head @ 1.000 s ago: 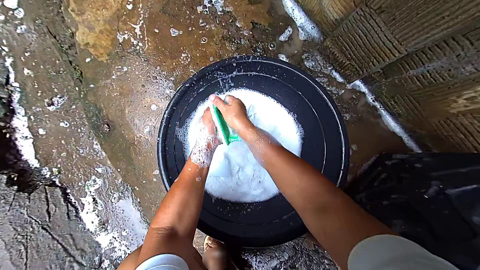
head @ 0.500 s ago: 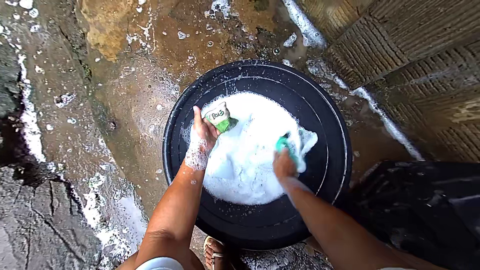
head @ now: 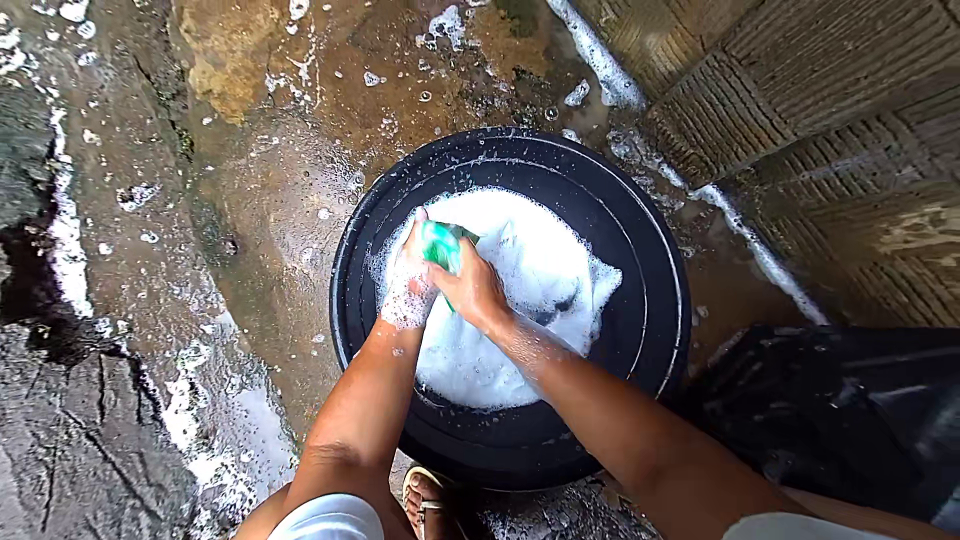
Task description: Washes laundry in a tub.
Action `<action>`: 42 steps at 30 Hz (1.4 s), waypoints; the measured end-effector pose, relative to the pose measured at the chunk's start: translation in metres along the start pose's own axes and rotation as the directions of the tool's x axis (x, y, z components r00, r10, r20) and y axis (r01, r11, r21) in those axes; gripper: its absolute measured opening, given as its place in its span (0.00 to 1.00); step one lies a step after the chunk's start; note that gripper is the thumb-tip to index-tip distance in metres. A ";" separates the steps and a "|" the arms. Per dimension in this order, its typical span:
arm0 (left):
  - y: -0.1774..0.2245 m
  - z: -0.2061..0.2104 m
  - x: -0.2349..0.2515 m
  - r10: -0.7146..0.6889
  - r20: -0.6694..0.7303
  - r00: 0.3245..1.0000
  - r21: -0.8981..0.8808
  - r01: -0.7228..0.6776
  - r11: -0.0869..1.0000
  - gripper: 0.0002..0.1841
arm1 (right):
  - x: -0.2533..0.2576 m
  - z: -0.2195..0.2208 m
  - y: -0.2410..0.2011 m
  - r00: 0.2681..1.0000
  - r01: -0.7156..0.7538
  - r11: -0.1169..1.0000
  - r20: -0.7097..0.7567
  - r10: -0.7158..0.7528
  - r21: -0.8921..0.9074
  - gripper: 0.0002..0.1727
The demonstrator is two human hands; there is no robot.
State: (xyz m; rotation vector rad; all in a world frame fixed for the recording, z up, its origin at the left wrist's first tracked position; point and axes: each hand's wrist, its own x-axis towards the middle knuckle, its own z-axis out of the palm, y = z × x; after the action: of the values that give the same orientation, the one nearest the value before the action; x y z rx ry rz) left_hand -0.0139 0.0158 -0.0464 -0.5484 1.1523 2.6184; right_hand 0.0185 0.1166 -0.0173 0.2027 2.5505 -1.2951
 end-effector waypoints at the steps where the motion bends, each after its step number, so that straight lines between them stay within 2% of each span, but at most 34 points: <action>1: -0.003 0.002 0.001 0.008 -0.029 1.000 0.036 -0.007 0.999 0.17 | 0.000 -0.003 0.003 1.000 -0.008 1.000 0.014 0.008 -0.001 0.35; 2: -0.008 0.001 0.000 0.008 -0.047 0.999 0.082 -0.004 0.997 0.15 | 0.006 -0.008 0.004 1.000 0.001 1.000 0.008 -0.001 0.018 0.36; 4: -0.020 0.000 -0.001 0.004 -0.033 0.999 0.204 0.003 0.979 0.18 | 0.040 -0.019 -0.010 1.000 -0.021 0.994 -0.019 0.023 0.106 0.35; 6: -0.024 0.003 0.003 0.031 -0.054 0.998 0.229 -0.018 0.973 0.17 | 0.062 -0.022 -0.021 0.997 -0.064 0.980 -0.024 0.070 0.187 0.35; 8: -0.014 -0.003 -0.003 0.079 -0.021 0.997 0.256 -0.071 0.964 0.17 | 0.032 -0.013 -0.018 1.000 -0.007 0.989 -0.023 0.011 0.149 0.34; 11: -0.002 -0.003 -0.004 0.029 -0.016 0.999 0.098 -0.027 0.995 0.15 | -0.014 0.000 -0.003 0.997 -0.035 0.991 0.069 0.027 0.126 0.32; 13: -0.004 -0.003 -0.001 0.012 0.003 1.000 -0.005 -0.012 1.000 0.13 | 0.004 -0.006 -0.008 0.997 -0.014 0.995 0.071 0.007 0.098 0.33; 14: -0.006 -0.005 -0.001 0.005 0.013 1.000 -0.013 -0.005 1.000 0.15 | 0.024 -0.009 -0.014 0.999 -0.018 0.995 0.053 0.013 0.100 0.34; 16: -0.013 0.003 0.008 -0.018 -0.056 0.998 0.017 0.019 1.000 0.17 | 0.060 -0.018 -0.026 0.996 -0.085 0.986 0.008 0.084 0.145 0.34; 17: -0.014 0.002 0.011 -0.010 -0.067 0.998 0.060 0.014 0.998 0.18 | 0.059 -0.018 -0.025 0.996 -0.092 0.982 -0.008 0.094 0.164 0.34; 19: -0.010 -0.004 0.004 0.041 -0.049 0.998 0.180 -0.031 0.983 0.17 | 0.021 -0.008 -0.012 0.998 -0.047 0.990 -0.028 0.052 0.136 0.31; 21: -0.009 -0.001 0.006 0.026 -0.115 0.993 0.133 -0.010 0.991 0.13 | -0.008 0.000 0.001 0.995 -0.092 0.988 0.040 0.087 0.125 0.30; 22: -0.010 -0.001 0.008 -0.003 -0.122 0.993 0.062 0.011 0.998 0.15 | -0.009 0.000 0.004 0.993 -0.106 0.987 0.068 0.099 0.121 0.30; 25: -0.017 -0.012 0.014 -0.072 -0.079 0.994 0.021 0.074 0.997 0.18 | 0.040 -0.005 -0.002 0.995 -0.094 0.984 0.054 0.087 0.154 0.32; 27: -0.017 -0.006 0.021 -0.112 -0.126 0.986 0.019 0.116 0.993 0.19 | 0.076 -0.010 -0.002 0.995 -0.096 0.978 0.002 0.097 0.183 0.33; 29: -0.011 -0.002 0.020 -0.142 -0.199 0.970 0.042 0.153 0.987 0.21 | 0.093 -0.018 0.019 0.990 -0.103 0.982 -0.077 0.117 0.160 0.35; 31: -0.005 -0.005 0.020 -0.139 -0.231 0.963 0.020 0.148 0.989 0.26 | 0.092 -0.039 0.075 0.961 -0.201 0.977 -0.178 0.210 0.071 0.37; 32: 0.000 -0.011 0.019 -0.138 -0.219 0.966 -0.020 0.137 0.990 0.27 | 0.086 -0.051 0.112 0.923 -0.289 0.955 -0.245 0.298 0.072 0.38; 34: 0.004 -0.021 0.019 -0.141 -0.197 0.970 -0.099 0.123 0.987 0.28 | 0.055 -0.065 0.182 0.798 -0.480 0.872 -0.366 0.478 0.093 0.40; 35: 0.003 -0.024 0.020 -0.143 -0.189 0.972 -0.131 0.120 0.984 0.28 | 0.034 -0.061 0.202 0.744 -0.562 0.823 -0.384 0.547 0.082 0.40; 36: 0.000 -0.026 0.022 -0.150 -0.187 0.971 -0.148 0.123 0.981 0.27 | 0.013 -0.049 0.211 0.732 -0.602 0.797 -0.359 0.579 0.057 0.37; 37: -0.005 -0.026 0.024 -0.162 -0.194 0.967 -0.152 0.134 0.979 0.26 | -0.003 -0.030 0.208 0.765 -0.583 0.811 -0.309 0.565 0.039 0.34; 39: -0.012 -0.027 0.031 -0.169 -0.275 0.947 -0.139 0.134 0.981 0.25 | -0.016 0.006 0.171 0.871 -0.467 0.873 -0.099 0.482 0.139 0.30; 40: -0.015 -0.029 0.033 -0.165 -0.315 0.935 -0.118 0.134 0.984 0.27 | -0.017 0.016 0.144 0.914 -0.394 0.891 -0.011 0.407 0.225 0.30; 42: -0.016 -0.033 0.037 -0.136 -0.356 0.925 -0.052 0.126 0.991 0.31 | -0.015 0.020 0.081 0.982 -0.185 0.924 0.023 0.188 0.334 0.30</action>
State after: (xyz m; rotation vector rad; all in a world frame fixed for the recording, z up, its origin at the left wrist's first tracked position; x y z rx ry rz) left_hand -0.0333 0.0042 -0.0928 -1.1073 1.1290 2.4865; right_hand 0.0562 0.1477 -0.0862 0.5074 2.2346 -1.6428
